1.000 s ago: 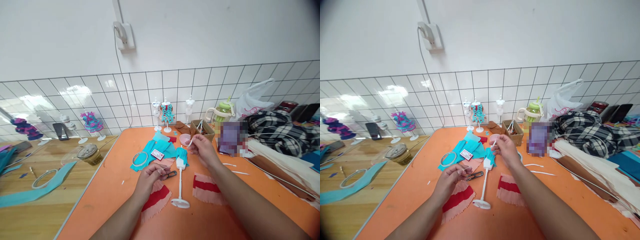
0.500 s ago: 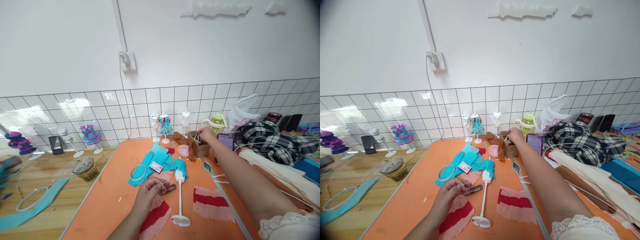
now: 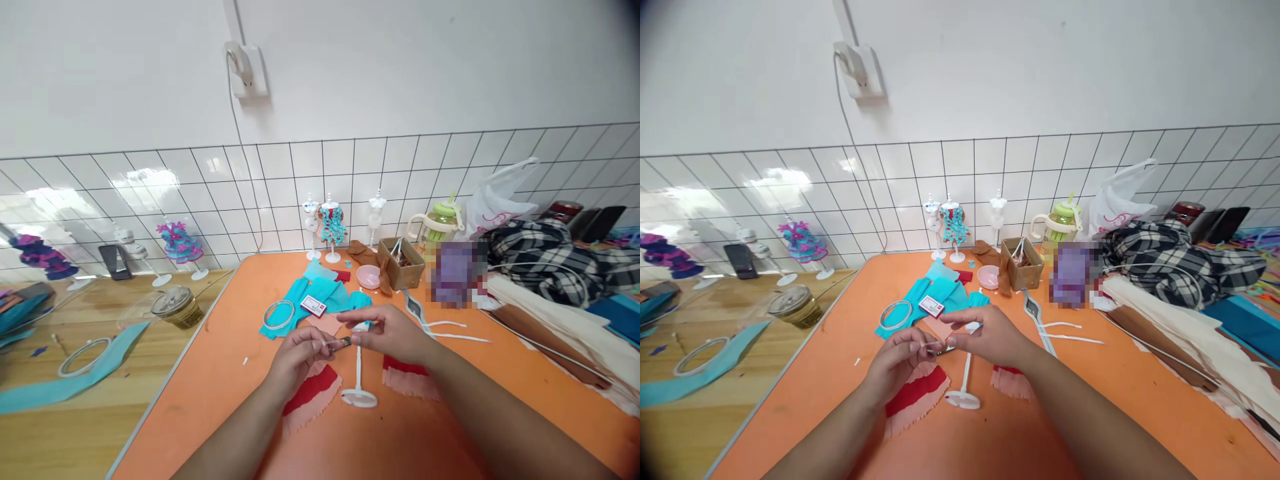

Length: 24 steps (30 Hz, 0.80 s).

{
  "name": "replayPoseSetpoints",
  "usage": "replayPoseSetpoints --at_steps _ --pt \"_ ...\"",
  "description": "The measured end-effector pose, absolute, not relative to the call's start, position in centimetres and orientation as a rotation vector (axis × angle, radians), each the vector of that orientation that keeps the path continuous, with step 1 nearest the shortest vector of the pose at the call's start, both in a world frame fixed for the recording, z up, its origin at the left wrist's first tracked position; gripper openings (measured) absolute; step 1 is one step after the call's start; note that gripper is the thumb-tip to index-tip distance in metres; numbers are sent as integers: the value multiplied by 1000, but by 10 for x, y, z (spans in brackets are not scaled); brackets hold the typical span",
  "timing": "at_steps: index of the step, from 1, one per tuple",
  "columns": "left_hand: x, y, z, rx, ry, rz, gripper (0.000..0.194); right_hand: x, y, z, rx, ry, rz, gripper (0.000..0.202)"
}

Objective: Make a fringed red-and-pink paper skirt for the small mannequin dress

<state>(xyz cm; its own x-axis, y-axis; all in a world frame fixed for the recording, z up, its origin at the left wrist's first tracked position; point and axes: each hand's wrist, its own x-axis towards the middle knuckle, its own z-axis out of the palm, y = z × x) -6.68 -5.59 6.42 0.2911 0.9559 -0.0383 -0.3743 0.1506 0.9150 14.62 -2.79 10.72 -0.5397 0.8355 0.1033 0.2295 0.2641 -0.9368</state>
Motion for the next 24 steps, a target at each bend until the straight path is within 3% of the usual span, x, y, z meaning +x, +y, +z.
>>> replayPoseSetpoints --at_steps 7,12,18,21,24 --pt "-66 -56 59 1017 694 1056 14 137 -33 84 -1035 -1825 1352 20" --pt "-65 -55 62 1115 834 1018 17 141 -37 83 -1026 -1930 1116 11" --pt "-92 -47 79 1814 1183 754 22 161 -43 98 -1142 -2076 853 14" --pt "-114 -52 72 2263 1036 538 29 164 -44 95 -1193 -2122 859 18" --pt "-136 -69 53 2434 947 366 47 159 -46 88 -1178 -2138 887 18"
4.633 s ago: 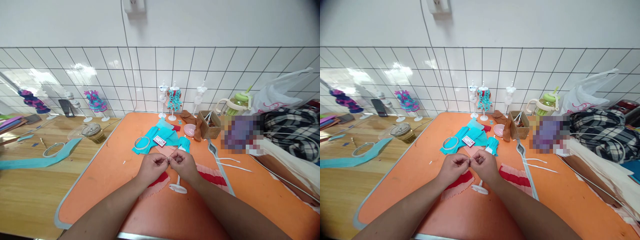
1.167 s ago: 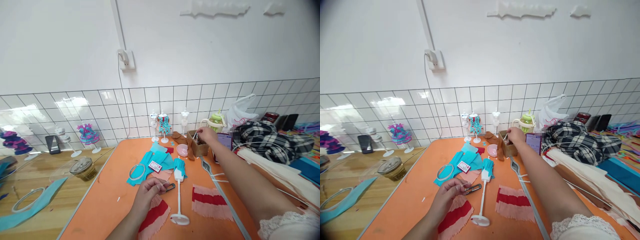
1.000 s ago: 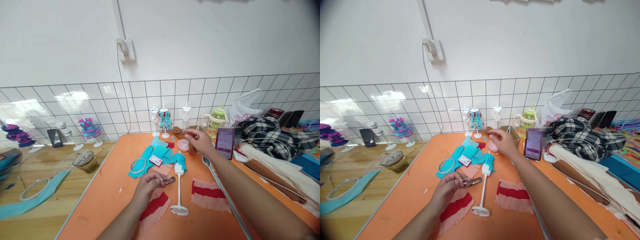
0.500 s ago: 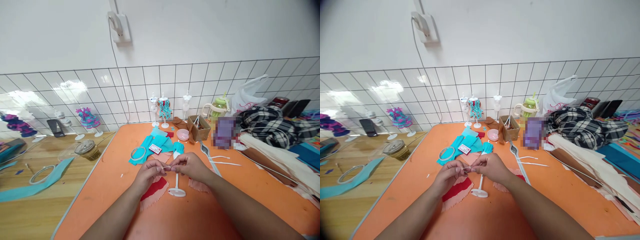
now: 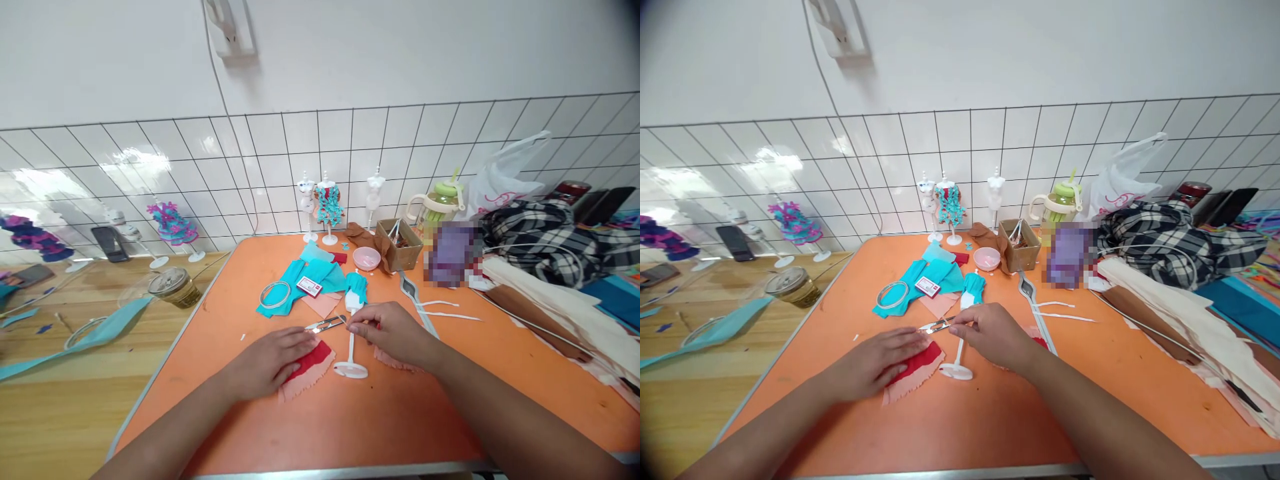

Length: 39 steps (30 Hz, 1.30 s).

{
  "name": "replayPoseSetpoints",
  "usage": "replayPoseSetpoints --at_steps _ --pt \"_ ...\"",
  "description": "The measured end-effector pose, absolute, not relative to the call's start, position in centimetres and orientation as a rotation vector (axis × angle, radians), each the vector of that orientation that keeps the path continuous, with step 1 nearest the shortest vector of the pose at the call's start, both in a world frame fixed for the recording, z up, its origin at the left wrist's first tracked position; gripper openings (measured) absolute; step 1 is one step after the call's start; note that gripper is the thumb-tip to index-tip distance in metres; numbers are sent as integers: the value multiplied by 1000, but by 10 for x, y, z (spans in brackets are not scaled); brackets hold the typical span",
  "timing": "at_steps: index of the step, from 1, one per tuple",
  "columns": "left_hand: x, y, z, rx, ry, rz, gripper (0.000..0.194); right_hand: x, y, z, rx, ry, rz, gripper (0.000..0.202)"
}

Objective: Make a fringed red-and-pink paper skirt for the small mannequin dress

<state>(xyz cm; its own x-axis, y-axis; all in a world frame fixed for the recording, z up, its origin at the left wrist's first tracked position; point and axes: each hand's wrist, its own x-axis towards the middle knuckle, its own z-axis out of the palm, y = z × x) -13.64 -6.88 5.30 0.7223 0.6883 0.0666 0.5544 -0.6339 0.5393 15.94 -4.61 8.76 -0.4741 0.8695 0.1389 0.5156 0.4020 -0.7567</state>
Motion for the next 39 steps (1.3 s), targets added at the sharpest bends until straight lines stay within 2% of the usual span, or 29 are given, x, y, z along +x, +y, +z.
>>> replayPoseSetpoints --at_steps 2,5,12,15,24,33,36,39 --pt "-149 -84 40 2512 996 250 51 152 -49 83 -1157 -2142 934 15" --pt "-156 -108 27 2546 1290 139 46 136 -51 80 -1112 -2191 946 12" --pt "-123 -141 18 2368 1737 346 46 85 -37 76 -927 -2430 812 15" --pt "-117 -141 19 2235 1857 369 39 70 -33 71 -982 -2516 789 18" --pt "-119 -141 20 2202 1866 325 38 59 -36 41 -1019 -2564 836 19" --pt "-104 -132 9 2225 1807 419 35 76 -24 52 -821 -2592 721 15" --pt "-102 -119 9 2212 1762 408 36 84 -4 53 -857 -2543 859 12" --pt "-107 -106 16 2126 1797 428 36 97 -1 52 -913 -2436 1153 14"
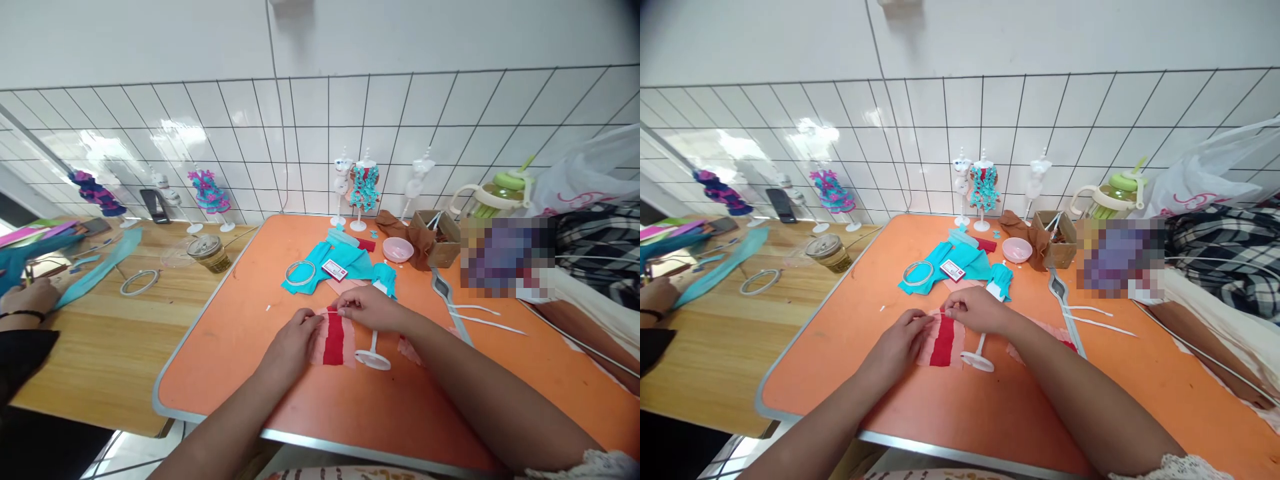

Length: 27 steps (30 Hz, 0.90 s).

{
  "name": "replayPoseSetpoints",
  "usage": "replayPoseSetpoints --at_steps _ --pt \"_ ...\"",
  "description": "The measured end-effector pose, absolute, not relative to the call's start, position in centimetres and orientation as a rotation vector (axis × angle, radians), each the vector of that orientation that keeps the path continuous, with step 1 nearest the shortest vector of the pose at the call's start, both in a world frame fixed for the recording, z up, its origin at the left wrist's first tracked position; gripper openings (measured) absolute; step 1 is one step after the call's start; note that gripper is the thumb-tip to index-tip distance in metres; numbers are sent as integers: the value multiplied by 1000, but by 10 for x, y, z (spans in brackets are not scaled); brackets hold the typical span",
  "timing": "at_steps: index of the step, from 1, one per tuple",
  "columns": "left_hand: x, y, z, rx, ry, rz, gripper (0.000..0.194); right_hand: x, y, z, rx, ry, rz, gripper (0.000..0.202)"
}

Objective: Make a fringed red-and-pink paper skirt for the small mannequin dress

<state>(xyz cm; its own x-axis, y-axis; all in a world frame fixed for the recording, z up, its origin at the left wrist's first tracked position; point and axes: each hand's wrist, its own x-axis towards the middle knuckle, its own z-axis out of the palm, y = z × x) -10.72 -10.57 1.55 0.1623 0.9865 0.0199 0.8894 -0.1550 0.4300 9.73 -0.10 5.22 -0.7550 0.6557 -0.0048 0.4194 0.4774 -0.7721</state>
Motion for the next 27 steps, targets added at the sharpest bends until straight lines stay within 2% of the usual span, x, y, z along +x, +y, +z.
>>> replayPoseSetpoints --at_steps 3,5,9,11,13,15,17,20,24,27 --pt "-118 -94 23 2046 1917 441 33 116 -12 50 -895 -2288 1532 14" --pt "-124 -85 24 2005 1971 442 34 130 -16 48 -970 -2283 1587 11" --pt "-126 -69 23 1967 1914 555 37 160 -10 62 -1043 -2521 1420 11" --pt "-123 -65 23 1911 1789 692 33 169 -10 80 -1113 -2615 1218 13" --pt "-120 -66 25 1692 1657 785 30 169 -21 97 -1233 -2586 946 18" --pt "-118 -70 27 1370 1547 776 34 156 -39 105 -1213 -2400 919 20" --pt "-120 -74 28 1139 1458 703 42 135 -58 96 -1121 -2217 988 21" --pt "-127 -79 27 1082 1392 636 50 105 -73 61 -924 -2367 888 18" --pt "-138 -78 20 1249 1520 764 40 95 -73 22 -809 -2657 814 22" --pt "-140 -75 15 1624 1703 826 28 102 -76 20 -750 -2748 822 21"
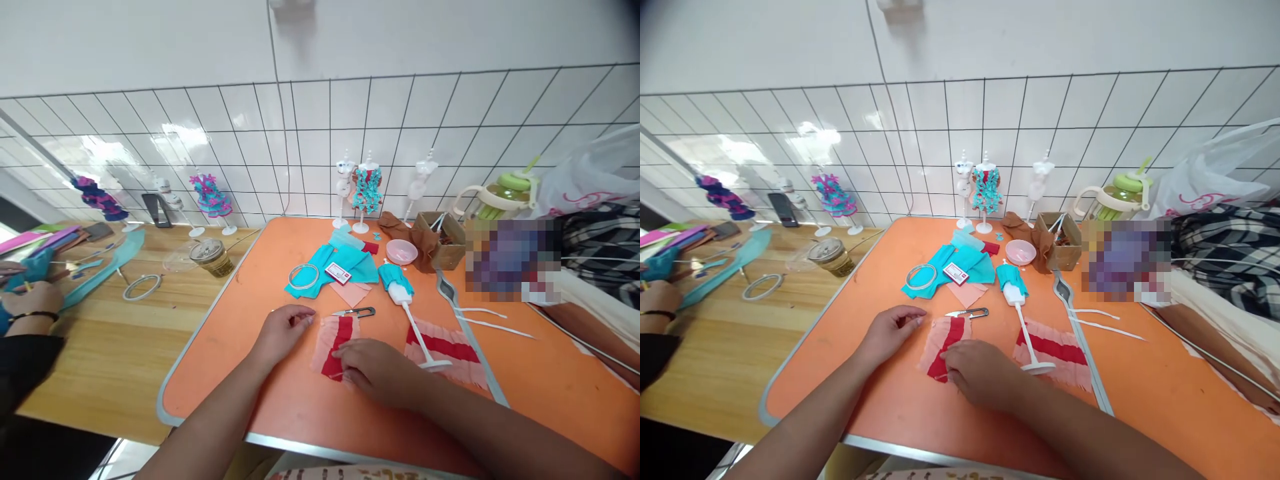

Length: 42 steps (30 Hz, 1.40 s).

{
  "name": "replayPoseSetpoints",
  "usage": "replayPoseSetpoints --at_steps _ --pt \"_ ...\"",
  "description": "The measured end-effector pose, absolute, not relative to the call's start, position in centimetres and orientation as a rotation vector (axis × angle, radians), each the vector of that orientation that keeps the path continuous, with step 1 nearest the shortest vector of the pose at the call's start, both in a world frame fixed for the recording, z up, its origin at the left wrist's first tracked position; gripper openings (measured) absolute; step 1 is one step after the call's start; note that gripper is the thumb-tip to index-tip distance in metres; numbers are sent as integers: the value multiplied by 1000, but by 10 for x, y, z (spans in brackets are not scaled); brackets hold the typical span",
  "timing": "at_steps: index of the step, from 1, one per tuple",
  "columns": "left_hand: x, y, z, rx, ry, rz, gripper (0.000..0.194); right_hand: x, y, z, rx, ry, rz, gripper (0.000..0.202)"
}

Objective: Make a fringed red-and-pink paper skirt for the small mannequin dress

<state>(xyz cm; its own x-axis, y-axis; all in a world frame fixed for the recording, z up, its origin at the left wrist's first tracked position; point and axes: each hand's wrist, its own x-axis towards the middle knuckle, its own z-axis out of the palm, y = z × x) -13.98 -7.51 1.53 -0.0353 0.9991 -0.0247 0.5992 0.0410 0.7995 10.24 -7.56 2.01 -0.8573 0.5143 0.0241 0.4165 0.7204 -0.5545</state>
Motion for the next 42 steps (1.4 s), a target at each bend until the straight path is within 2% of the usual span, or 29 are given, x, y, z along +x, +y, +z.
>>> replayPoseSetpoints --at_steps 5,11,18,24,32,37,42 --pt "-129 -75 11 1893 1717 642 25 108 -77 42 -682 -2652 914 18" --pt "-122 -69 6 1756 1803 631 31 98 -52 45 -1093 -2423 716 18" --pt "-120 -65 6 1952 1763 594 20 97 -66 17 -944 -2630 765 16" --pt "-119 -66 7 1987 1714 623 12 101 -66 17 -917 -2677 726 16" --pt "-133 -66 3 2276 1537 568 20 108 -54 25 -999 -2653 813 17" --pt "-135 -69 4 2399 1538 485 27 96 -52 31 -840 -2446 699 17" --pt "-133 -77 10 2436 1599 385 22 89 -52 19 -754 -2695 588 20"
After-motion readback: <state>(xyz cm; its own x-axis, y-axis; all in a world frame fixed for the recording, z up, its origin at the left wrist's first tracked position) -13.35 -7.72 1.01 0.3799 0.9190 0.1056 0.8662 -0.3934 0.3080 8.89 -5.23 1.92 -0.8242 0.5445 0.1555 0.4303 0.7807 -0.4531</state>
